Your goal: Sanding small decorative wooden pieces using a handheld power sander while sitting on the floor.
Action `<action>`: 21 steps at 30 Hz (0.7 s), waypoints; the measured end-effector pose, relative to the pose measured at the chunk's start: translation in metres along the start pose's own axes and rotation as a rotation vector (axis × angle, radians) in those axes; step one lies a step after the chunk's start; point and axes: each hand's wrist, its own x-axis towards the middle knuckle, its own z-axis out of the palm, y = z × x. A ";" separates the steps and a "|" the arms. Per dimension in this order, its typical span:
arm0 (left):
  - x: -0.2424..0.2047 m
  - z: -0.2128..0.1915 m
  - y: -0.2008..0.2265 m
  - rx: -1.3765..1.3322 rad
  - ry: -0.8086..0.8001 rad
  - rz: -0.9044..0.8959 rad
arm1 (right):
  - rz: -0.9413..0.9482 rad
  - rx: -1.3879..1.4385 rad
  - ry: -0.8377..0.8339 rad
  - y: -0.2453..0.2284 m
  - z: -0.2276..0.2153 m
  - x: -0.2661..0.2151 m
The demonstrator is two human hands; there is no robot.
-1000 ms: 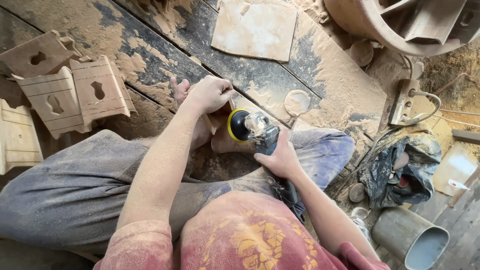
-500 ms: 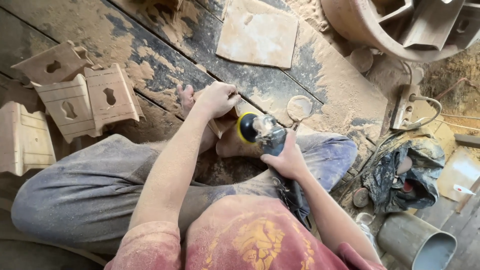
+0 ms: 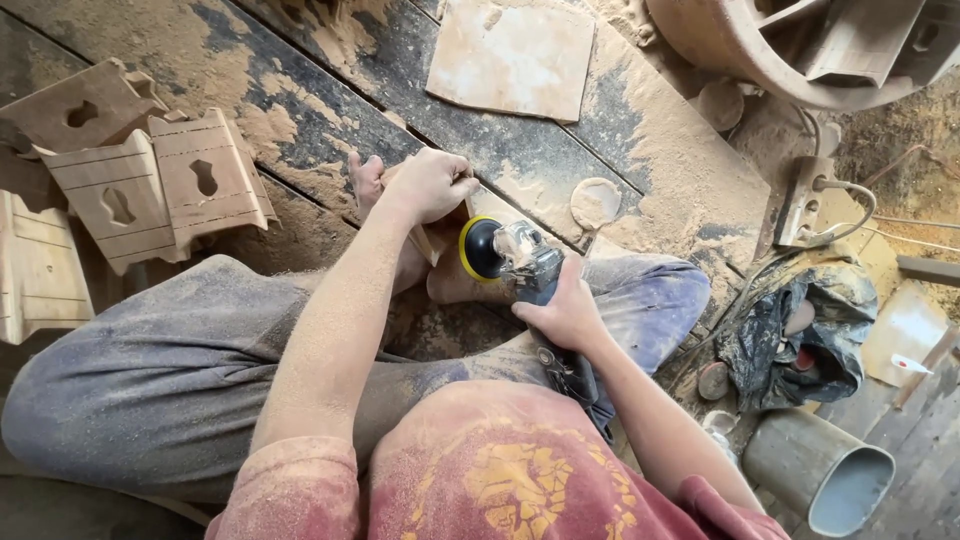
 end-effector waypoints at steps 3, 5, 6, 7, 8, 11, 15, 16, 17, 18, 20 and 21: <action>0.003 0.003 -0.001 0.039 0.000 -0.022 | 0.006 -0.012 0.007 0.011 0.004 0.005; -0.003 -0.001 0.002 0.008 0.006 -0.008 | 0.011 -0.009 0.018 0.002 0.001 -0.001; -0.004 -0.004 0.004 -0.023 0.012 0.004 | 0.016 -0.007 0.026 -0.003 -0.001 -0.004; -0.003 -0.005 0.004 -0.020 0.011 0.021 | 0.017 -0.002 0.042 0.004 0.000 0.000; -0.002 -0.006 0.004 -0.003 -0.001 0.028 | 0.018 0.004 0.038 0.012 0.001 0.004; 0.000 -0.001 -0.003 -0.027 -0.004 0.017 | 0.043 0.021 0.041 0.016 -0.006 -0.002; 0.002 -0.001 -0.005 -0.066 -0.005 -0.028 | 0.096 0.051 0.051 0.013 -0.014 -0.006; 0.004 -0.001 -0.007 -0.066 -0.004 -0.031 | 0.096 0.050 0.048 0.002 -0.017 -0.008; 0.006 0.001 -0.009 -0.066 -0.003 -0.024 | 0.072 0.060 0.042 -0.008 -0.019 -0.012; 0.007 0.002 -0.010 -0.066 -0.002 -0.017 | 0.048 0.070 0.036 -0.018 -0.020 -0.015; 0.008 0.003 -0.011 -0.078 0.001 -0.018 | 0.033 0.080 0.015 -0.019 -0.014 -0.009; 0.008 0.003 -0.012 -0.092 0.005 -0.020 | 0.018 0.088 -0.005 -0.020 -0.011 -0.005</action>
